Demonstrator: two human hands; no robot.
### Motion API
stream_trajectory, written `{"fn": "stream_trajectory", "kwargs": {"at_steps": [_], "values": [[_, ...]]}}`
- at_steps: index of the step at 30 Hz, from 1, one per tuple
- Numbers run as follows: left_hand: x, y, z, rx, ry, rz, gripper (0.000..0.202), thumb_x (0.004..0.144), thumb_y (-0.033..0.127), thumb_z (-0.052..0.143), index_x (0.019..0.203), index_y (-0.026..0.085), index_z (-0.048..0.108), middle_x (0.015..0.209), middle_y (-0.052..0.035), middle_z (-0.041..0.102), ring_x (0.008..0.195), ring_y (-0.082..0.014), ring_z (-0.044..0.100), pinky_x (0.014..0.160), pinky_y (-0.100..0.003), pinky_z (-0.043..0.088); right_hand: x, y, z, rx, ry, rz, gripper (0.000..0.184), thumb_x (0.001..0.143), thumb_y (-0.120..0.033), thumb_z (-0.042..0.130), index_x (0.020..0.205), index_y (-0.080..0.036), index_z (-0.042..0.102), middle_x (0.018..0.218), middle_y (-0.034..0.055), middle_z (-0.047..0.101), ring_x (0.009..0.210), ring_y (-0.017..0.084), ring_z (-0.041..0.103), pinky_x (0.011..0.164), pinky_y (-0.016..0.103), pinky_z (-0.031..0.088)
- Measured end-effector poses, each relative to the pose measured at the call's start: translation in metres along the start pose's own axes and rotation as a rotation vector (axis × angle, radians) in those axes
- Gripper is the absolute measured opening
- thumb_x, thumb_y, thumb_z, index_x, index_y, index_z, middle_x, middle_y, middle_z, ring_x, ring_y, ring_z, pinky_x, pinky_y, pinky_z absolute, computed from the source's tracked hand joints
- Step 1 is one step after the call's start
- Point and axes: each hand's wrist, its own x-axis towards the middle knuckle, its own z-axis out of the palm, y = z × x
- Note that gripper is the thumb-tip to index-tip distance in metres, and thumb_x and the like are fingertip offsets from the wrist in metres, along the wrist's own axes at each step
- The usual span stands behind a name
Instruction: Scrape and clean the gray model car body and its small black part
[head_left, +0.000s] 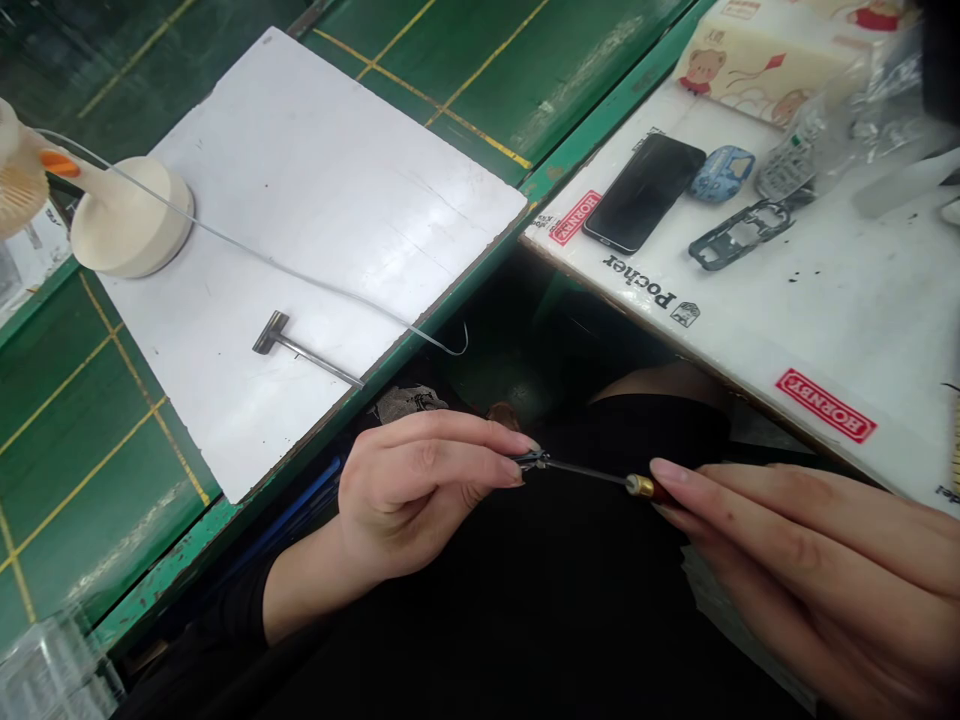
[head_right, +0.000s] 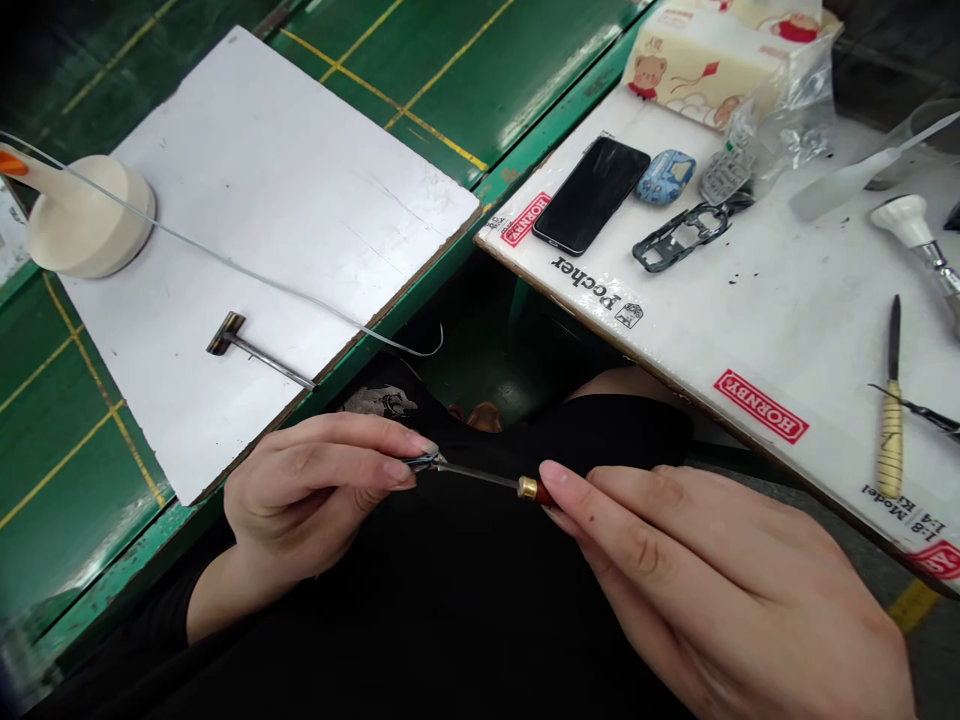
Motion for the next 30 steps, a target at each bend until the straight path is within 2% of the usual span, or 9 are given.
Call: {"fn": "stream_trajectory", "kwargs": {"at_steps": [6, 13, 18, 23, 30], "values": [[0.003, 0.003, -0.005, 0.027, -0.023, 0.048, 0.031, 0.099, -0.002, 0.086, 0.119, 0.021, 0.09, 0.121, -0.0106, 0.094, 0.101, -0.0262, 0.094, 0.088, -0.034, 0.082, -0.002, -0.002, 0.003, -0.028, -0.011, -0.021, 0.068, 0.11, -0.005, 0.074, 0.172, -0.033, 0.068, 0.14, 0.0014, 0.087, 0.116, 0.024, 0.086, 0.102, 0.041, 0.075], [0.008, 0.007, -0.009, 0.061, -0.057, 0.079, 0.033, 0.101, 0.0, 0.084, 0.122, 0.025, 0.09, 0.122, -0.0101, 0.095, 0.099, -0.0265, 0.095, 0.085, -0.035, 0.082, -0.001, -0.008, 0.0, -0.041, 0.007, 0.023, 0.071, 0.108, -0.004, 0.076, 0.171, -0.037, 0.07, 0.139, 0.0006, 0.087, 0.11, 0.026, 0.088, 0.09, 0.041, 0.077], [0.009, 0.008, -0.012, 0.053, -0.042, 0.078, 0.031, 0.099, 0.0, 0.086, 0.118, 0.024, 0.092, 0.12, -0.011, 0.095, 0.099, -0.0282, 0.095, 0.086, -0.035, 0.082, -0.005, -0.011, 0.004, -0.012, 0.016, 0.004, 0.071, 0.106, -0.002, 0.077, 0.17, -0.032, 0.071, 0.14, 0.0022, 0.088, 0.113, 0.027, 0.089, 0.098, 0.04, 0.079], [0.008, 0.008, -0.014, 0.076, -0.077, 0.108, 0.032, 0.103, 0.002, 0.08, 0.123, 0.025, 0.089, 0.122, -0.0103, 0.095, 0.099, -0.0275, 0.095, 0.085, -0.035, 0.082, -0.004, -0.011, -0.001, -0.056, 0.002, 0.057, 0.068, 0.11, -0.009, 0.076, 0.169, -0.042, 0.072, 0.138, 0.0002, 0.088, 0.113, 0.029, 0.087, 0.091, 0.044, 0.078], [0.007, 0.007, -0.012, 0.003, -0.066, 0.046, 0.026, 0.105, 0.006, 0.081, 0.119, 0.026, 0.091, 0.118, -0.0091, 0.095, 0.097, -0.0262, 0.095, 0.083, -0.032, 0.081, 0.002, -0.004, -0.012, -0.012, -0.047, -0.004, 0.065, 0.11, -0.01, 0.074, 0.167, -0.04, 0.073, 0.135, 0.0005, 0.089, 0.104, 0.027, 0.086, 0.081, 0.042, 0.074]]}}
